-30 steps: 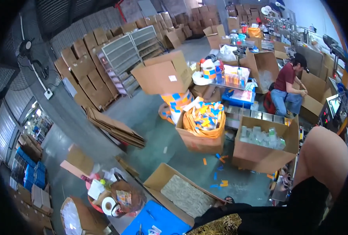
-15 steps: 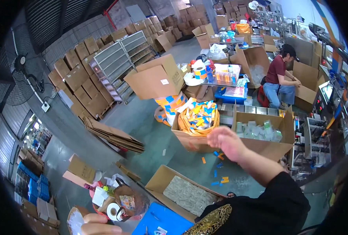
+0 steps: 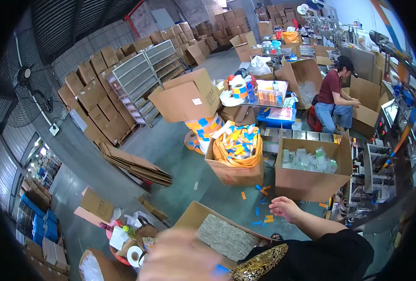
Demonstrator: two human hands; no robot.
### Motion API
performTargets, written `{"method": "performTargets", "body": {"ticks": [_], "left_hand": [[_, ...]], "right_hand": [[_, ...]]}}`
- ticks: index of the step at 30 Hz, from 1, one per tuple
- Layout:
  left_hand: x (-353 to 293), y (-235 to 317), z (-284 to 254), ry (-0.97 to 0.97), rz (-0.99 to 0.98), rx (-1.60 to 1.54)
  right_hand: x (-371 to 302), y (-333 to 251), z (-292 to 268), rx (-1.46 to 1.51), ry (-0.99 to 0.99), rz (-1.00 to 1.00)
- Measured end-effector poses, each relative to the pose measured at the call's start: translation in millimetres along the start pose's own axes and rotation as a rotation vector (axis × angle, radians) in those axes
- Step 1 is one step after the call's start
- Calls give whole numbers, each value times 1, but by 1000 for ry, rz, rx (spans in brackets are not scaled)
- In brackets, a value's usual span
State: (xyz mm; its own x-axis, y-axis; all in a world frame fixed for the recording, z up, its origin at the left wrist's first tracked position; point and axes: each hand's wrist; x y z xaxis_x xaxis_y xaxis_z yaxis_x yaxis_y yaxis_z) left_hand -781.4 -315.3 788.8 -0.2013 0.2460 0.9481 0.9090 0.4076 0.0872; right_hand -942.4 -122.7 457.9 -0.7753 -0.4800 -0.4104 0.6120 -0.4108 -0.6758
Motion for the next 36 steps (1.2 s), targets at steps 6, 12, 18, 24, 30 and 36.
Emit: {"method": "performTargets", "body": {"ticks": [6,12,18,24,30,36], "left_hand": [[23,-17,34,-590,-379,-1009],[-13,-1,2,-564,-522,-1011],[-100,71,-68,-431,-931,-783],[-327,147,-66,270,-1681,-246],[-589,314,64,983,-2580,71],[-682,442,175,81,-2895,106]], "right_hand": [[7,13,4,-54,-28,88],[17,33,21,-168,-101,216],[25,81,32,-395,-158,336],[37,147,91,-659,-463,480],[13,212,169,-881,-689,602],[-13,266,192,-1080,-779,721]]}}
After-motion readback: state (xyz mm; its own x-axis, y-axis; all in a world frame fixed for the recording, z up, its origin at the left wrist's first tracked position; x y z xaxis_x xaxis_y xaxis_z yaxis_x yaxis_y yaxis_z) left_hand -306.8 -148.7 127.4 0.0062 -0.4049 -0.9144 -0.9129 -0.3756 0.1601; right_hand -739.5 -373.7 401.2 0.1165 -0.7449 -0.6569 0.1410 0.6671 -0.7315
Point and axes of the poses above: each hand's wrist, its own x-axis towards the middle knuckle, its own z-axis out of the palm, y = z × x, and after that the axes turned 11 degrees about x, right-handed
